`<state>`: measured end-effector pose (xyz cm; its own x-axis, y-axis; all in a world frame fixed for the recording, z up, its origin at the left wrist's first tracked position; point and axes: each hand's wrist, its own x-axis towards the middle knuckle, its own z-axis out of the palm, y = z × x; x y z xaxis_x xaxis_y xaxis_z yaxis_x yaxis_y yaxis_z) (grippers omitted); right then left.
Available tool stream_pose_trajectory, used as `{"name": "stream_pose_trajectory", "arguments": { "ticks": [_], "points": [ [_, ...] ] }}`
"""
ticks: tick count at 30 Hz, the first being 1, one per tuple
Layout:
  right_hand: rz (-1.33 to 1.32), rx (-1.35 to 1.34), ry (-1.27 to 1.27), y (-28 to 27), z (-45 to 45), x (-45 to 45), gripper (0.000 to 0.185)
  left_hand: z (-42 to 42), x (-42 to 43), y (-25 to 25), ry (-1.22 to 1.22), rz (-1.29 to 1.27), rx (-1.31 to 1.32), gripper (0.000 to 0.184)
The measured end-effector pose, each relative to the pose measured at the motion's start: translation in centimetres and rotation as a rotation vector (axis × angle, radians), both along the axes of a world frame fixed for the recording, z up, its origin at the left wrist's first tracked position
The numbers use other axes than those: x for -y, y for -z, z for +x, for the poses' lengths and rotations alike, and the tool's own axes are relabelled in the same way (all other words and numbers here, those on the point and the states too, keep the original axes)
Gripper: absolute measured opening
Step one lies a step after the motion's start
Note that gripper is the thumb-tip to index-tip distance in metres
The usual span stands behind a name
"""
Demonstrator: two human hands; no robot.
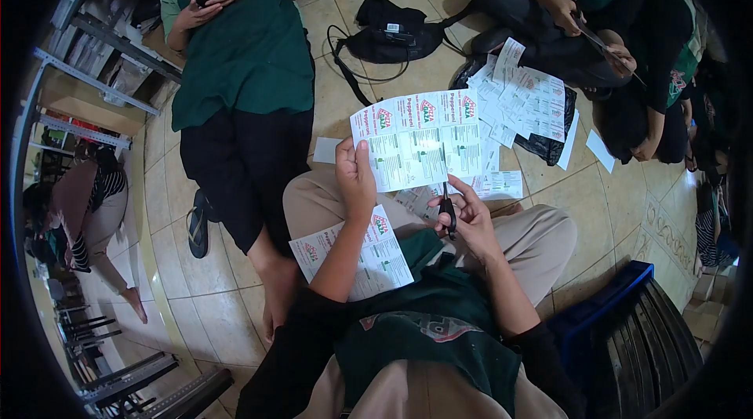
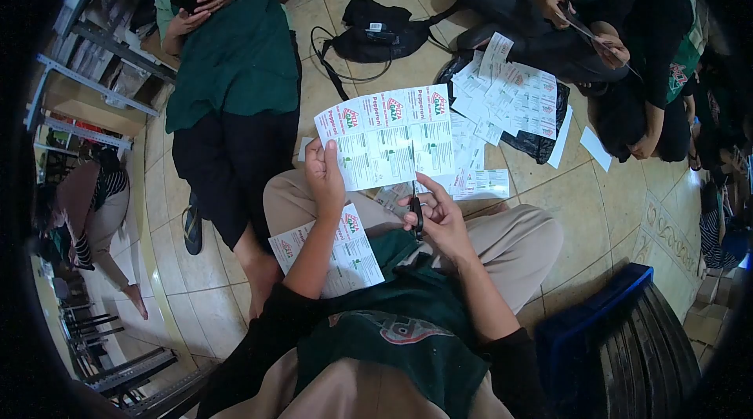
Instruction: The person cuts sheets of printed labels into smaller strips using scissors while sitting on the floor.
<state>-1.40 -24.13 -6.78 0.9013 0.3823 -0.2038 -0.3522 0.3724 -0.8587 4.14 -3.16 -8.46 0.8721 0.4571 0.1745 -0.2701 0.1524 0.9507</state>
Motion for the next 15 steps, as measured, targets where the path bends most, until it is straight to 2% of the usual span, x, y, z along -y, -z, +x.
{"name": "stream_pose_trajectory", "arguments": {
  "ticks": [7, 15],
  "points": [
    [0.013, -0.019, -0.029, 0.3, 0.4, 1.0, 0.062, 0.0, 0.1, 0.6, 0.144, -0.016, -0.074, 0.016],
    [-0.085, -0.029, -0.049, -0.2, 0.5, 1.4, 0.053, -0.1, 0.2, 0.8, 0.169, 0.017, -0.082, 0.016]
  ]
}}
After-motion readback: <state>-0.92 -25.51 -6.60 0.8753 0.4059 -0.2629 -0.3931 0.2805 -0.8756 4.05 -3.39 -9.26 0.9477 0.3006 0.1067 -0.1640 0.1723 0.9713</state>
